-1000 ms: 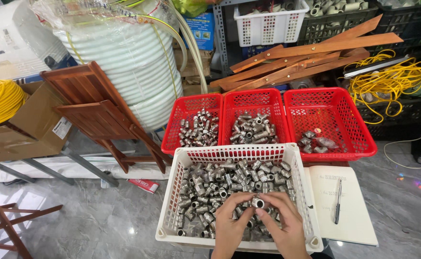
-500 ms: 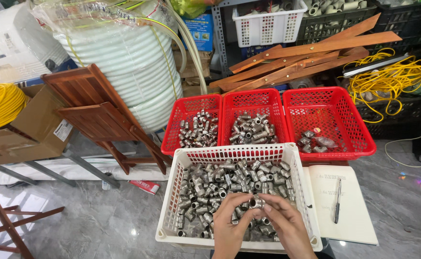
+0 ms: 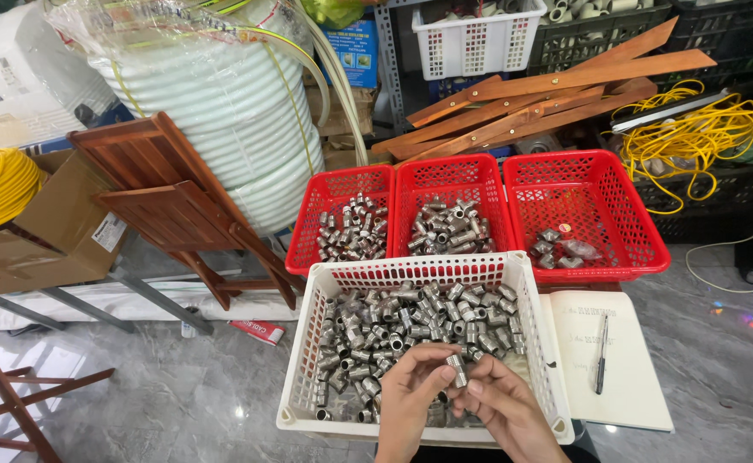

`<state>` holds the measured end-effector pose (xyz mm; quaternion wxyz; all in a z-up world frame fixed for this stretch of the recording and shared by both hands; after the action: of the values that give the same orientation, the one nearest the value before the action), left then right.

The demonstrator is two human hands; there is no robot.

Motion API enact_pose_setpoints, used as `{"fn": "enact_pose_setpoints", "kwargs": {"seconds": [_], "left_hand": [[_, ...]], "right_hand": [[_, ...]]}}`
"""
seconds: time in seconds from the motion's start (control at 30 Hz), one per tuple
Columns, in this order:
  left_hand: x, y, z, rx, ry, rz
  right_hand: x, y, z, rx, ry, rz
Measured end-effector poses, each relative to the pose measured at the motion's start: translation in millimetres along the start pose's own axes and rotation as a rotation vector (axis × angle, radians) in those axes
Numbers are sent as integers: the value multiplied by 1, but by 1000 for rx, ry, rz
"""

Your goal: The person picks up metal plumbing fittings from a large white crate, holds them up for the camera, and then writes in a notebook with a pen.

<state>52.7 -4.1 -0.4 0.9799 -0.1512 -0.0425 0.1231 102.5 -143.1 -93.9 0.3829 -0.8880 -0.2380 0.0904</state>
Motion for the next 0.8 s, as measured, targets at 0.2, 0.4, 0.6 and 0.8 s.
{"fn": "enact_pose_setpoints", "kwargs": {"seconds": [0.2,0.4,0.6,0.8], "left_hand": [[5,7,-26,-52,219,45],[8,11,-44,-138,331,63],[6,12,-38,-142,291,98],[-1,2,-1,97,-28,65]], "right_hand": [[-3,-3,-5,-83,9,28],[-5,-10,-12,-129,-10,81],[-3,-8,-10,-131,-17,152],[0,-6,-8,-88,33,161]]}}
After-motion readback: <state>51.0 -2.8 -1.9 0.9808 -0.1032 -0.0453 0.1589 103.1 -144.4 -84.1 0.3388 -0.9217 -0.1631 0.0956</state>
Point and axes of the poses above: each hand's wrist, its own x-axis towards the middle knuckle, its own y-axis out of the back of the hand, z = x × y, the point moved 5 cm from there along x, towards the middle knuckle, and after that the axes turned 6 degrees about y, right-handed, at the moved point
